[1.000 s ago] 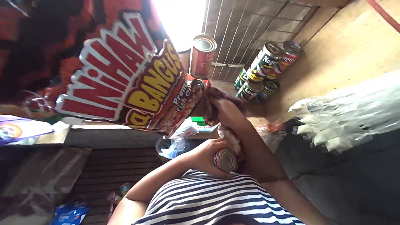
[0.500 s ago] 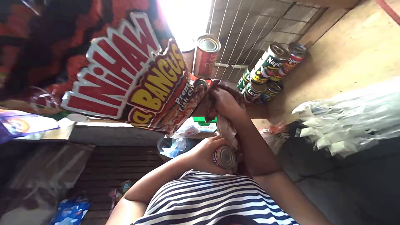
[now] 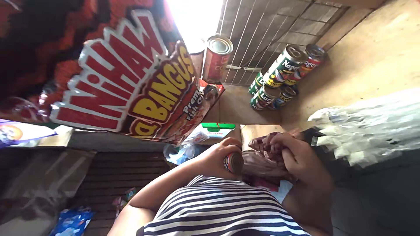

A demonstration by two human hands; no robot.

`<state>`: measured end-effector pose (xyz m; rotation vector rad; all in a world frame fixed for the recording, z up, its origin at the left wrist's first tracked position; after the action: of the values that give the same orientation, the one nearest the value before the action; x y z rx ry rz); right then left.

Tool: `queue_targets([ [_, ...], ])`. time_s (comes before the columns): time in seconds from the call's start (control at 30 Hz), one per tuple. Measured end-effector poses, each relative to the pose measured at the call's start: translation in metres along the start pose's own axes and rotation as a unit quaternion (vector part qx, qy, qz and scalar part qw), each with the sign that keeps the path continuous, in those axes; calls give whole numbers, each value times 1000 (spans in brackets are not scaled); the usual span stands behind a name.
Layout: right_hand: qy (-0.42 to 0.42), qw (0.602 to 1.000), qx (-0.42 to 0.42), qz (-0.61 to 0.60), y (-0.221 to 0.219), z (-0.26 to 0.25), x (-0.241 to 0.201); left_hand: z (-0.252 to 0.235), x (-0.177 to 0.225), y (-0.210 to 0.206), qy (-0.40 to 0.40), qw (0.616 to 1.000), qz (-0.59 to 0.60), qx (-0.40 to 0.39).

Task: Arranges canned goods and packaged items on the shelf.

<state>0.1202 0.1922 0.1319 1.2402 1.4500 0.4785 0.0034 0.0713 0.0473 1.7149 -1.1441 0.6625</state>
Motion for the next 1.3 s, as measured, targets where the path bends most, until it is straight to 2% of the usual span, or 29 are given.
queue_targets([
  [0.07, -3, 998, 46, -48, 13, 8, -8, -2, 0, 8, -3, 999, 17, 47],
  [0.17, 19, 993, 104, -51, 15, 12, -21, -6, 5, 16, -13, 995, 57, 86],
  [0.23, 42, 995, 80, -33, 0, 9, -29, -10, 9, 17, 1, 995, 46, 88],
  [0.4, 78, 996, -35, 19, -44, -7, -49, -14, 12, 12, 73, 990, -94, 71],
  [0.47, 74, 996, -40, 26, -48, -11, -53, -13, 12, 13, 100, 985, -122, 67],
  [0.57, 52, 997, -42, 39, -48, -17, -56, -10, 17, 22, 104, 980, -126, 111],
  [0.73, 26, 999, -36, 18, -50, -26, -58, -4, 25, 37, 77, 971, -134, 182],
  [0.9, 24, 991, -30, -132, -37, -44, -45, -2, 24, 43, 60, 977, 3, 204],
  [0.97, -7, 991, -4, -132, -18, -53, -35, 2, 19, 44, 24, 971, 86, 220],
  [1.03, -37, 992, 27, -120, 0, -64, -26, 10, 5, 39, 25, 971, 114, 208],
  [1.13, -54, 991, 76, -96, 14, -81, -18, 29, -22, 21, 65, 981, 110, 143],
  [1.2, -46, 992, 108, -49, 16, -93, -22, 45, -40, 12, 93, 985, 109, 99],
  [1.3, -35, 992, 119, 33, 8, -115, -31, 69, -62, 8, 141, 980, 109, 92],
])
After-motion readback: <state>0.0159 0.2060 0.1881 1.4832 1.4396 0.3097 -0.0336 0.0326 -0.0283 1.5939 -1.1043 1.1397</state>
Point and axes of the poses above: each hand's wrist, its own z-axis away from the middle knuckle, its own y-axis out of the back of the hand, x = y × z, the point moved 9 cm from there along -z, towards the middle knuckle, and after that the axes turned 8 degrees about -y, right-handed, at the moved point
